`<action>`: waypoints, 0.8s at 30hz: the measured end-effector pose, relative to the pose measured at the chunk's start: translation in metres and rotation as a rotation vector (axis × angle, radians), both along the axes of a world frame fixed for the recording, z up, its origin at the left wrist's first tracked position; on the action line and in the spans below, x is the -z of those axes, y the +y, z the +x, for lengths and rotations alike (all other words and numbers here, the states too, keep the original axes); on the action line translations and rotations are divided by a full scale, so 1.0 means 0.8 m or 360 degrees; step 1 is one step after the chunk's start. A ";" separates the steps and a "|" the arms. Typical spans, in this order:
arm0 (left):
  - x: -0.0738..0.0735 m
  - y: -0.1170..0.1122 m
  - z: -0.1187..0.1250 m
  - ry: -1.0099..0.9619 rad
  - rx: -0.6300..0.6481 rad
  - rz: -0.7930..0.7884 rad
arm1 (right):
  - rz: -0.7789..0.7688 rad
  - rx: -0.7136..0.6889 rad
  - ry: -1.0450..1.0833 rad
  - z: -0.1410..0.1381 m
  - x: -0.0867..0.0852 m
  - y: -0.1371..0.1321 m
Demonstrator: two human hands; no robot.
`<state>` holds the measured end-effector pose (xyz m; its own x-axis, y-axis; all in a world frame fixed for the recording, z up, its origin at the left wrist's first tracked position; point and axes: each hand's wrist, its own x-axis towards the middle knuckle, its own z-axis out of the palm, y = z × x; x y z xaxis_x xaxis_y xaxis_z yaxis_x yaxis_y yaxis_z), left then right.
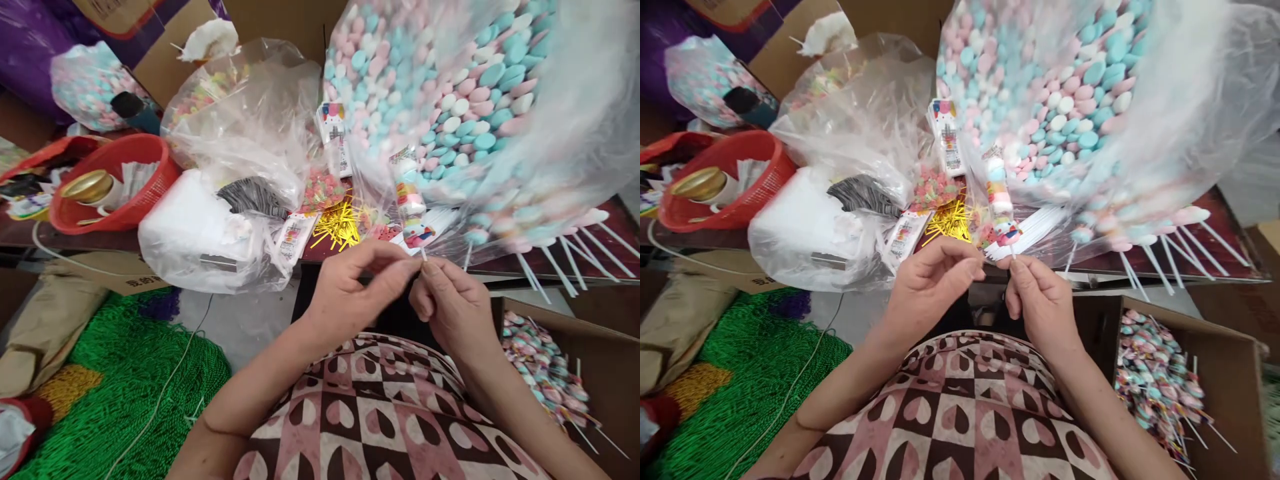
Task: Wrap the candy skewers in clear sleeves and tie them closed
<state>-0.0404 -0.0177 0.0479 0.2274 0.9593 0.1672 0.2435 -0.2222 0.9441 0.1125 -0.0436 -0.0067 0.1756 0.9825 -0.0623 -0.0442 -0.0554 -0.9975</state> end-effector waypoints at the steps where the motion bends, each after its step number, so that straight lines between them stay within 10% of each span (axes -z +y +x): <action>1: 0.010 0.006 0.002 -0.0067 0.0033 0.0011 | -0.0013 -0.0019 0.0054 -0.001 0.000 0.000; 7: 0.063 0.025 0.008 0.0085 -0.0086 0.0362 | -0.0063 -0.0074 0.0121 -0.008 0.003 0.001; 24: 0.069 0.032 0.018 0.0374 -0.0243 0.0507 | 0.0094 -0.0066 -0.0547 -0.014 0.001 0.002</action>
